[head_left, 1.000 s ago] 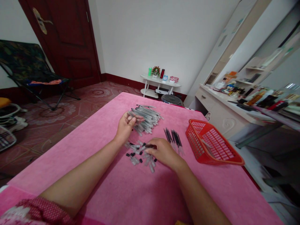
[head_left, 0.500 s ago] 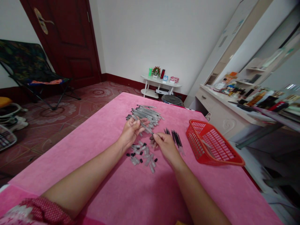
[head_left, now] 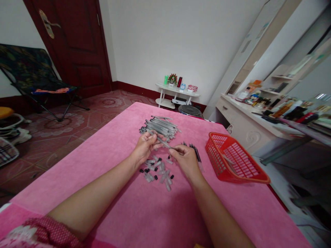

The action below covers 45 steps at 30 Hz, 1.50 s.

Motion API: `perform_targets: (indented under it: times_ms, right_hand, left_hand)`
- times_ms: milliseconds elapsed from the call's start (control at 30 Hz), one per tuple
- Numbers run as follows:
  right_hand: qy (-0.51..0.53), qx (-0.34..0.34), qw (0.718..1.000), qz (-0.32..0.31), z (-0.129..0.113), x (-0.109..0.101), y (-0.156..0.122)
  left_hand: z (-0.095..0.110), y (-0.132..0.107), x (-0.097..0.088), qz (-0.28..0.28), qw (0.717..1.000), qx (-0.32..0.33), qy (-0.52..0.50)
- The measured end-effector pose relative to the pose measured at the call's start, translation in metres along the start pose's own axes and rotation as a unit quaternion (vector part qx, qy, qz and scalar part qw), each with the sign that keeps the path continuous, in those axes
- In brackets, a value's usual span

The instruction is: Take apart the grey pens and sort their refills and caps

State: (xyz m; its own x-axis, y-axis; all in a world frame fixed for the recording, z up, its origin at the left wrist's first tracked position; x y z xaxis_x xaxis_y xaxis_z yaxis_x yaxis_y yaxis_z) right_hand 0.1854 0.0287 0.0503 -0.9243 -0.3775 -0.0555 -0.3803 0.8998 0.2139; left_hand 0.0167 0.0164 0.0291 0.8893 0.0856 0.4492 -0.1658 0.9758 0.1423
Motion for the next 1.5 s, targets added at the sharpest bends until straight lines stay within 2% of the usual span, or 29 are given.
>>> perform_targets:
  times_ms: [267, 467, 600, 667, 833, 967, 1033, 1200, 1367, 1500]
  right_hand:
    - [-0.010, 0.025, 1.000, -0.013, 0.004, 0.000, 0.002]
    - [-0.014, 0.021, 0.999, 0.020, 0.007, -0.002, 0.004]
    - [-0.006, 0.049, 0.999, -0.011, 0.009, 0.000, 0.002]
    - [-0.011, 0.039, 0.999, -0.017, 0.008, 0.000, 0.002]
    - [-0.014, 0.022, 0.999, 0.022, 0.006, -0.002, 0.003]
    - [-0.006, 0.053, 0.999, -0.011, 0.010, -0.001, 0.003]
    - [-0.012, 0.047, 0.999, -0.019, 0.010, -0.001, 0.003]
    - [-0.015, 0.021, 0.999, 0.019, 0.006, -0.002, 0.003]
    - [-0.013, 0.058, 0.998, -0.021, 0.008, 0.000, 0.003]
    - [-0.019, 0.038, 0.999, 0.004, 0.008, -0.001, 0.003]
  left_hand:
    - [0.000, 0.001, -0.003, 0.005, 1.000, -0.003, 0.006]
    - [0.000, 0.000, -0.001, 0.008, 1.000, -0.001, 0.012]
    - [0.000, 0.000, -0.002, 0.009, 1.000, 0.000, 0.016]
    - [0.000, -0.001, -0.001, 0.007, 1.000, 0.001, 0.018]
    - [0.000, -0.001, -0.002, 0.005, 1.000, 0.008, 0.020]
    - [-0.001, 0.000, -0.002, 0.006, 1.000, 0.008, 0.026]
    - [0.000, 0.000, -0.002, 0.002, 1.000, 0.008, 0.028]
    - [0.000, -0.001, -0.001, 0.003, 1.000, 0.009, 0.028]
    - [0.000, -0.002, -0.001, 0.004, 0.999, 0.009, 0.036]
    - [0.001, -0.002, 0.000, 0.003, 0.999, 0.009, 0.041]
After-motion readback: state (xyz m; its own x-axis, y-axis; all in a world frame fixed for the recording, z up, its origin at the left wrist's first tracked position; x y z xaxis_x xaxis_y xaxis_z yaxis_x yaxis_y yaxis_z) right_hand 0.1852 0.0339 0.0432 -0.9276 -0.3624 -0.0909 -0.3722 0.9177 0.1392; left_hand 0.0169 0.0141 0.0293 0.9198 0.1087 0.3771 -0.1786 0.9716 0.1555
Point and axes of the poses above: each hand's wrist, its own y-axis towards the middle knuckle, its own x-axis out of the palm, z = x × y, the point moved 2 cm from there along y, towards the middle knuckle, and after that the axes turned 11 degrees about y, right-handed, at the moved point
